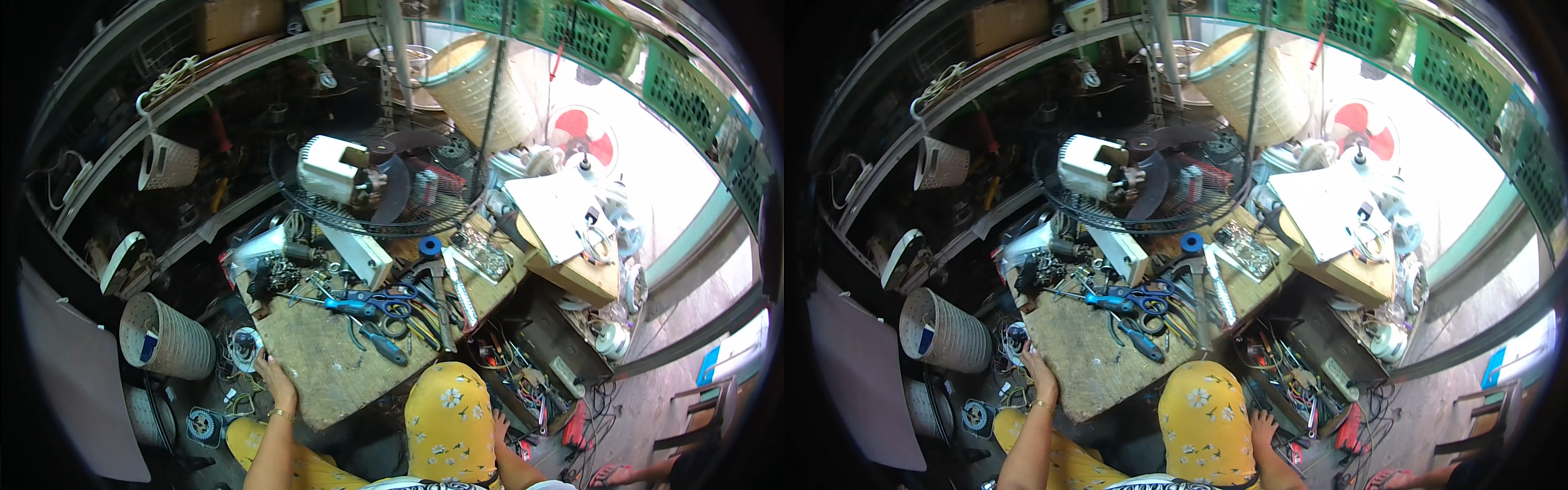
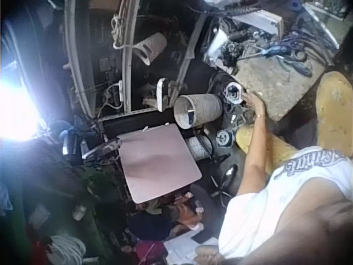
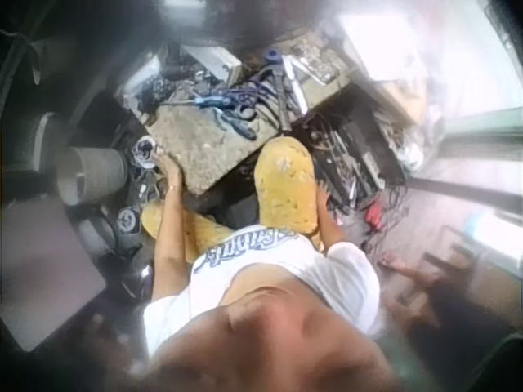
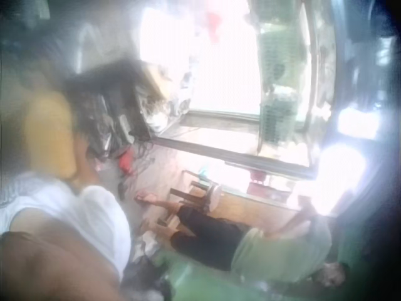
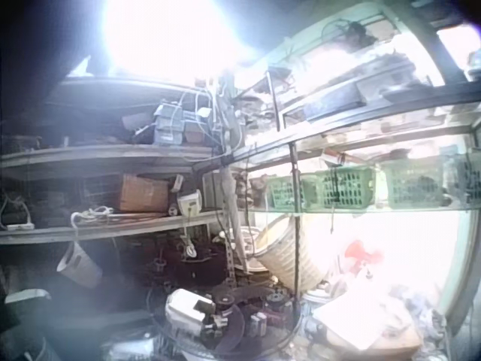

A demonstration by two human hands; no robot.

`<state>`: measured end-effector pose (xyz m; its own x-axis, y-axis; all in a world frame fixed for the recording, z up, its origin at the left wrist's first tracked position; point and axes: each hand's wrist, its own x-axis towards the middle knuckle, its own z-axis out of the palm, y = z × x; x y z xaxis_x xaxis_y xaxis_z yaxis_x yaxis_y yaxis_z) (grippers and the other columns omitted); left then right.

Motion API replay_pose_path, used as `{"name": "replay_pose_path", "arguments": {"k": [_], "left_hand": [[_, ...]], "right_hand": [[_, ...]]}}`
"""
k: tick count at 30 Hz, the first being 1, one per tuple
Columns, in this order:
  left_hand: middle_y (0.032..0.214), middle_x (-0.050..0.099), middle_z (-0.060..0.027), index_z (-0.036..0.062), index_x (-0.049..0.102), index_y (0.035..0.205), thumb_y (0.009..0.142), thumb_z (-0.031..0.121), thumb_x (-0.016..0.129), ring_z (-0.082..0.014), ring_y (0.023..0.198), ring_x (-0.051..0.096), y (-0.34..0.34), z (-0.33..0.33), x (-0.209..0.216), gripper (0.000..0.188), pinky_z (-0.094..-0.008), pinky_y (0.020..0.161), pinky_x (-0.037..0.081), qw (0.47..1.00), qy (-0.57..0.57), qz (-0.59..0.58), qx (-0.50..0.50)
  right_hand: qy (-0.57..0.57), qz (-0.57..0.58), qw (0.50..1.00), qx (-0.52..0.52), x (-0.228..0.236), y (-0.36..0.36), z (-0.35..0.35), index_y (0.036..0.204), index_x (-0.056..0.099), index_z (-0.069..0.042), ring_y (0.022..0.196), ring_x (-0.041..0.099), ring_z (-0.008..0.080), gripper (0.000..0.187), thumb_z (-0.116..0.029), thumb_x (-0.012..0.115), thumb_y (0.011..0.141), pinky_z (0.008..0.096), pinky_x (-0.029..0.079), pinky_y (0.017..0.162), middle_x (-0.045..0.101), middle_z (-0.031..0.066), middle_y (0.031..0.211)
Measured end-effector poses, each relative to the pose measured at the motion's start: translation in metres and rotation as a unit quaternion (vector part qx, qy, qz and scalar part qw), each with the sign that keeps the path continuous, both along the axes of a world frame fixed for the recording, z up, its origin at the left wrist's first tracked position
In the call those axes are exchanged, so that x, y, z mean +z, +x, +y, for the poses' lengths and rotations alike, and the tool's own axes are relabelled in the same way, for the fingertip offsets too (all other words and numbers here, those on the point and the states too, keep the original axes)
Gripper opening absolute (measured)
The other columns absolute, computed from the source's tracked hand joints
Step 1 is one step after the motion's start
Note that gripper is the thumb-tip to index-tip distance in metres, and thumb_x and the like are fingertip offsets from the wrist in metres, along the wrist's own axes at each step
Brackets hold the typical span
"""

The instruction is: The person handles a plastic-wrapped fan blade, removes it from packaging, and places it onto a fan motor assembly. They then attach the fan cage and handle the power cord, positioning the assembled fan on a cluttered workbench.

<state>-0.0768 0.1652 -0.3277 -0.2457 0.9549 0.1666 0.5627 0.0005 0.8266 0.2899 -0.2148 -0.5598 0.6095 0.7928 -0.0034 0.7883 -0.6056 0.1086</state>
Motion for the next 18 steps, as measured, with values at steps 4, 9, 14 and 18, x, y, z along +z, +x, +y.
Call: {"name": "replay_pose_path", "arguments": {"k": [4,9,14,18], "left_hand": [[0.131,0.036,-0.0222,-0.0028,0.040,0.131,0.100,0.023,0.034,-0.0381,0.120,0.041,0.006,-0.002,0.007,0.041,-0.0444,0.105,0.030,1.000,0.005,0.006,-0.002],[0.132,0.036,-0.0232,-0.0016,0.041,0.131,0.100,0.023,0.036,-0.0389,0.122,0.040,-0.007,-0.004,0.005,0.040,-0.0438,0.106,0.029,1.000,-0.006,0.003,0.023],[0.129,0.037,-0.0236,-0.0019,0.042,0.130,0.100,0.021,0.035,-0.0391,0.122,0.040,0.003,0.002,0.000,0.038,-0.0438,0.106,0.029,1.000,0.013,-0.016,-0.002],[0.128,0.038,-0.0231,-0.0016,0.042,0.128,0.100,0.021,0.034,-0.0381,0.122,0.039,0.001,-0.004,0.007,0.037,-0.0437,0.106,0.029,0.998,0.011,-0.058,0.008]], "right_hand": [[0.024,-0.049,0.998,0.023,-0.031,0.009,-0.013,0.109,0.056,-0.021,0.093,0.052,0.0245,0.024,-0.024,0.051,0.086,0.0457,0.042,0.068,0.052,0.0025,0.105],[0.034,0.155,0.987,-0.018,-0.007,0.020,0.003,0.108,0.062,-0.013,0.088,0.061,0.0280,0.026,-0.024,0.059,0.085,0.0464,0.047,0.070,0.063,0.0088,0.100],[0.100,0.347,0.930,-0.062,0.049,0.045,0.011,0.105,0.064,-0.009,0.085,0.064,0.0293,0.026,-0.023,0.062,0.083,0.0456,0.048,0.071,0.066,0.0120,0.097],[0.216,0.461,0.860,-0.046,0.117,0.079,0.040,0.104,0.065,-0.006,0.084,0.066,0.0303,0.027,-0.023,0.064,0.082,0.0449,0.050,0.072,0.068,0.0146,0.094]]}}
